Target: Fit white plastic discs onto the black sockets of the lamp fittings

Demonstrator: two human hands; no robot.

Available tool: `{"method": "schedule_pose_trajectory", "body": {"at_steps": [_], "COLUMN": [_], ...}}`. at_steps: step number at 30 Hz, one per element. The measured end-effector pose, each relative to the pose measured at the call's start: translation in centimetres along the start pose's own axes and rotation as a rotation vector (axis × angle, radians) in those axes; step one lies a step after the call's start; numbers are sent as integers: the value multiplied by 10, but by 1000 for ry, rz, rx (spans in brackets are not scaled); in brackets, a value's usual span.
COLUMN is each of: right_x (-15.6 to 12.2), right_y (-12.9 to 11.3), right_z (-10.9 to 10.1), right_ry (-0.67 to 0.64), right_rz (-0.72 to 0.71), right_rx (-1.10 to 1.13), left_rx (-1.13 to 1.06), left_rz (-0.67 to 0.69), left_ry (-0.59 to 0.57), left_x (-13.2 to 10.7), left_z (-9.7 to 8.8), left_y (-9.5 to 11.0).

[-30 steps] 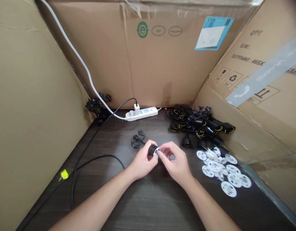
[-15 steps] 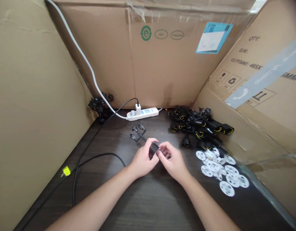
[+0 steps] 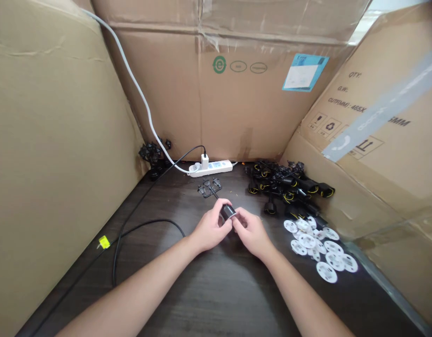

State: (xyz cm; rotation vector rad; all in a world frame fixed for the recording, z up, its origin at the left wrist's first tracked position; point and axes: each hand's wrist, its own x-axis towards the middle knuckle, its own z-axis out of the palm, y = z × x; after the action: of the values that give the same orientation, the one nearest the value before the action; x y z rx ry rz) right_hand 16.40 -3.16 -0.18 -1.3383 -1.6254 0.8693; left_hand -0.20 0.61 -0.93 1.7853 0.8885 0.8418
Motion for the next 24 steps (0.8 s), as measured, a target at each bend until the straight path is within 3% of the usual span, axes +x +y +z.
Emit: {"method": "schedule_pose_trajectory", "body": {"at_steps": [12,19,24], "right_x": [1,1,2], "right_y": [-2,3,1], "right_z": [3,3,1], "right_ry": [-51,-14,87], "right_rz": [-49,-32,-29], "right_rx": [5,-13,-25], "left_rx": [-291,-248,-142], "left_rz": [29,41,19], "left_ry": [-96,-77,-48], "left_x": [2,4,4], "left_z": [2,3,1], "left_y": [7,1,3]}}
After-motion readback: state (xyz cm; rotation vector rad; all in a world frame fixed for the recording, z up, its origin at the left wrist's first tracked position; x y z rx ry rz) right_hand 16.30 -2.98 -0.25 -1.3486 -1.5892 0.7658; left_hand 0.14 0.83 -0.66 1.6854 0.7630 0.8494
